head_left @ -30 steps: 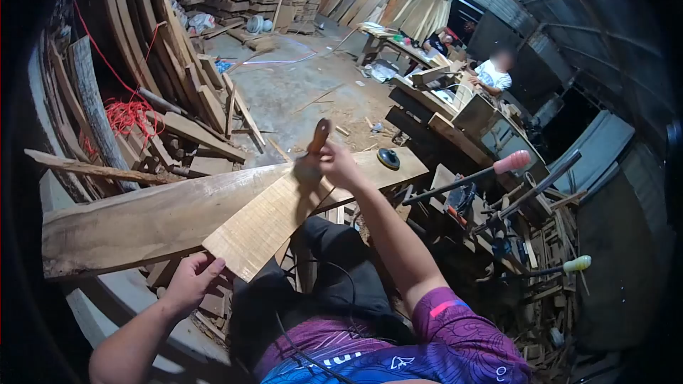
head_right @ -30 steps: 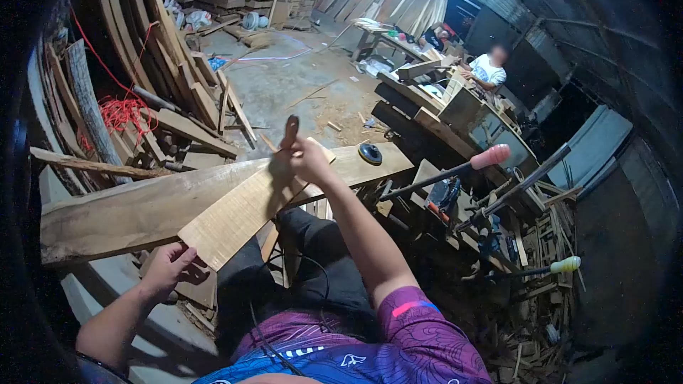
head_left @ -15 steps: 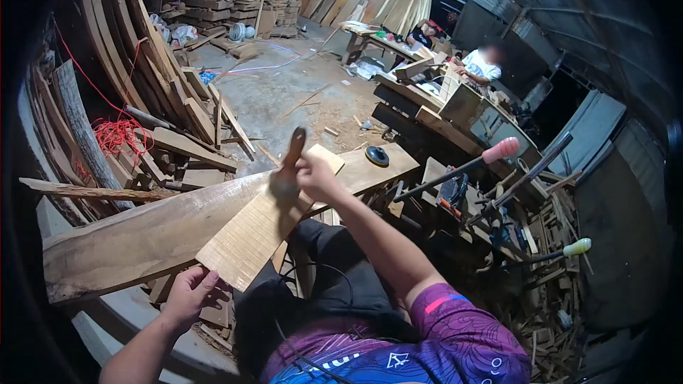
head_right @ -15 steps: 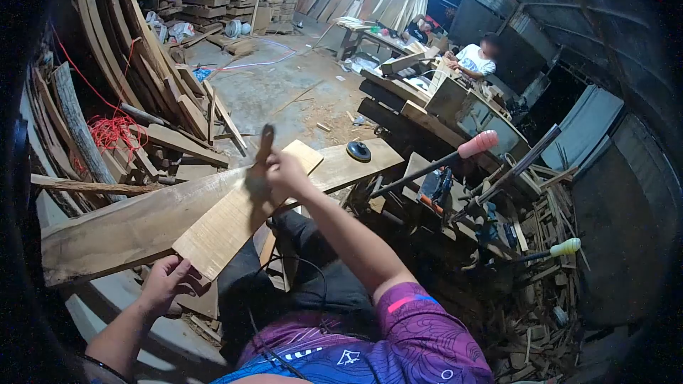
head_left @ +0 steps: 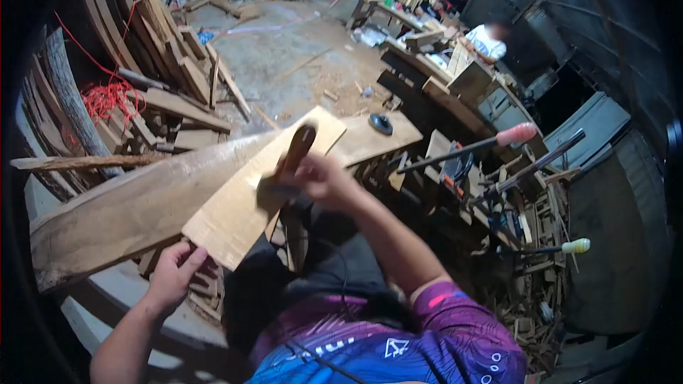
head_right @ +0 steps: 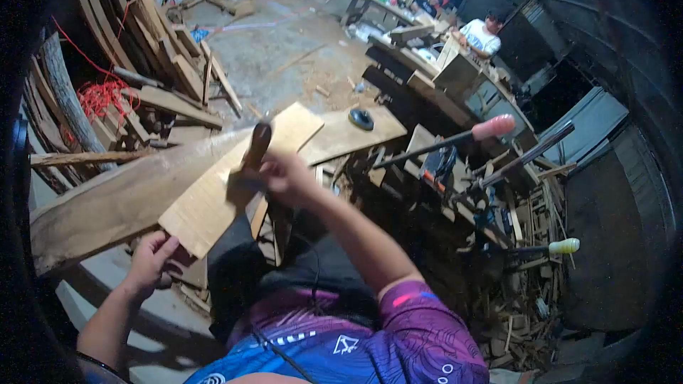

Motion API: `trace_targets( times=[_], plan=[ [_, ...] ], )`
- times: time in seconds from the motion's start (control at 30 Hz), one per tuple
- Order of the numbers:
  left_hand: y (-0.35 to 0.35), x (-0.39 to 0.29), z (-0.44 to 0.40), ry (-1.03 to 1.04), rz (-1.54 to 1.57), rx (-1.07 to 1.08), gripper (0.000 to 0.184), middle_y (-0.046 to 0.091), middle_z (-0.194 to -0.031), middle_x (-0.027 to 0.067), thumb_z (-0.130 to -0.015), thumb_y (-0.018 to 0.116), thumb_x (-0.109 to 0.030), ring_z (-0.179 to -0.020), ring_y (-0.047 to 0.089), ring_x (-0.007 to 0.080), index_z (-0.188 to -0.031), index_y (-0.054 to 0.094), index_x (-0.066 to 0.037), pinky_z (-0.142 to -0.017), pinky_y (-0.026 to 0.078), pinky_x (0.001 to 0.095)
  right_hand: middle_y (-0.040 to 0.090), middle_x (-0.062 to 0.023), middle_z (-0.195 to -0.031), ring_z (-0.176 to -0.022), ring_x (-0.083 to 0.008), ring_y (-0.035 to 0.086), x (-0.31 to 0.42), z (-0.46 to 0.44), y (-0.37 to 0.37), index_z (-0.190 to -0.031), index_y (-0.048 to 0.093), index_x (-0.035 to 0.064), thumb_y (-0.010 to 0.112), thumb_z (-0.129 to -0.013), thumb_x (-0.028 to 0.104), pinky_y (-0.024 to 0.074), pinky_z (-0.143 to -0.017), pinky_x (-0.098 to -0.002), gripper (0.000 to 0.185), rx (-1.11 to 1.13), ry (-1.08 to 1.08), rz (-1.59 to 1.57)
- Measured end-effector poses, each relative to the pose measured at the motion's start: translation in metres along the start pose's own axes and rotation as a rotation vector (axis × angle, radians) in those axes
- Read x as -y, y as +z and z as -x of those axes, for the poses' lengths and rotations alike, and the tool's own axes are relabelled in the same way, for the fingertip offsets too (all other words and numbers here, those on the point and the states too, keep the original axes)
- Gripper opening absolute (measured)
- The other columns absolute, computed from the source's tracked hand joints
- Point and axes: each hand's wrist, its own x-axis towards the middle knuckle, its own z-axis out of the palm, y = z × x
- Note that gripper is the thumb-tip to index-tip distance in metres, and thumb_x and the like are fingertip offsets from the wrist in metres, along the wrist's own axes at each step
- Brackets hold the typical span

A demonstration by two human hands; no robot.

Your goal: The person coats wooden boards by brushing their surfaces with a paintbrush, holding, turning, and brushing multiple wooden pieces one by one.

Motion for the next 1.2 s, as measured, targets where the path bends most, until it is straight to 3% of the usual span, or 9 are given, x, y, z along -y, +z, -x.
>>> trace_targets(
  times=[0.2, 0.3, 0.5, 0.63, 0.73, 0.83, 1.03, 1.17, 1.2],
  plan=[
    [-0.002, 0.001, -0.002, -0.011, -0.053, -0.028, 0.034, 0.068, -0.091, 0.0074, -0.098, 0.06, -0.034, -0.082, 0.066, 0.0155, -0.105, 0.063, -0.001, -0.07, 0.052, 0.0288, 0.07, -0.0173, -0.079, -0.074, -0.0378, 0.068, -0.098, -0.06, -0.104, -0.095, 0.068, 0.0074, 0.066, -0.088, 0.029, 0.053, -0.063, -0.0453, 0.023, -0.704, -0.116, 0.832],
    [-0.003, 0.001, -0.003, 0.007, -0.035, -0.016, 0.035, 0.069, -0.092, 0.0082, -0.097, 0.061, -0.034, -0.08, 0.066, 0.0153, -0.106, 0.064, 0.0, -0.069, 0.053, 0.0291, 0.071, -0.0166, -0.086, -0.076, -0.0297, 0.071, -0.056, -0.034, -0.07, -0.095, 0.068, 0.0039, 0.067, -0.091, 0.026, 0.0529, -0.061, -0.035, 0.022, -0.542, 0.01, 0.855],
    [-0.001, -0.001, -0.003, -0.023, 0.029, 0.007, 0.035, 0.069, -0.091, 0.0095, -0.098, 0.06, -0.033, -0.08, 0.067, 0.0154, -0.105, 0.063, 0.0, -0.067, 0.056, 0.029, 0.071, -0.011, -0.096, -0.081, -0.0207, 0.071, 0.031, 0.032, 0.02, -0.082, 0.064, -0.0001, 0.071, -0.081, -0.008, 0.0566, -0.07, -0.0328, 0.01, -0.053, -0.411, 0.152],
    [0.0, 0.0, -0.003, -0.01, 0.003, -0.033, 0.034, 0.069, -0.09, 0.0088, -0.097, 0.061, -0.033, -0.08, 0.067, 0.0149, -0.105, 0.063, 0.0, -0.068, 0.054, 0.0284, 0.072, -0.0089, -0.083, -0.075, -0.0145, 0.067, -0.047, -0.045, -0.047, -0.097, 0.069, 0.0033, 0.071, -0.085, 0.012, 0.0514, -0.065, -0.0289, 0.015, -0.236, -0.04, 0.405],
    [0.0, -0.002, -0.003, 0.016, 0.001, -0.036, 0.032, 0.07, -0.089, 0.0084, -0.097, 0.062, -0.031, -0.081, 0.067, 0.0144, -0.104, 0.064, 0.0, -0.071, 0.053, 0.0276, 0.073, -0.0136, -0.09, -0.08, -0.0329, 0.072, -0.094, -0.098, -0.105, -0.104, 0.067, 0.0106, 0.064, -0.089, 0.033, 0.0559, -0.07, -0.0433, 0.027, -0.609, -0.051, 0.7],
    [-0.001, -0.003, -0.002, 0.005, 0.012, -0.042, 0.03, 0.069, -0.088, 0.0073, -0.096, 0.063, -0.029, -0.081, 0.066, 0.0132, -0.103, 0.065, 0.0, -0.073, 0.051, 0.0269, 0.074, -0.013, -0.093, -0.076, -0.0268, 0.073, -0.075, -0.1, -0.088, -0.107, 0.067, 0.008, 0.067, -0.089, 0.024, 0.0552, -0.063, -0.0356, 0.024, -0.568, 0.108, 0.728],
    [-0.002, -0.003, -0.002, 0.039, -0.018, -0.052, 0.031, 0.07, -0.087, 0.0045, -0.094, 0.064, -0.031, -0.082, 0.064, 0.0118, -0.102, 0.067, -0.001, -0.075, 0.049, 0.0271, 0.07, -0.0051, -0.085, -0.071, -0.0122, 0.066, 0.024, -0.029, 0.034, -0.107, 0.067, 0.0044, 0.072, -0.086, 0.011, 0.0523, -0.066, -0.0286, 0.023, 0.113, -0.204, 0.03],
    [-0.001, -0.005, -0.002, 0.05, -0.018, -0.071, 0.031, 0.069, -0.086, 0.004, -0.094, 0.064, -0.03, -0.081, 0.063, 0.0111, -0.102, 0.068, 0.0, -0.075, 0.048, 0.0266, 0.072, -0.0054, -0.097, -0.086, -0.0175, 0.068, -0.042, -0.09, -0.024, -0.112, 0.066, 0.0052, 0.068, -0.078, 0.001, 0.0536, -0.072, -0.0321, 0.034, -0.014, -0.121, 0.223],
    [-0.002, -0.009, 0.0, 0.037, -0.023, -0.061, 0.03, 0.068, -0.087, 0.0039, -0.094, 0.065, -0.028, -0.081, 0.062, 0.0105, -0.103, 0.067, 0.0, -0.075, 0.048, 0.0264, 0.072, -0.0085, -0.103, -0.091, -0.0182, 0.068, -0.064, -0.114, -0.051, -0.115, 0.064, 0.0017, 0.065, -0.092, 0.01, 0.0529, -0.075, -0.0291, 0.025, -0.147, -0.226, 0.308]
  ],
)
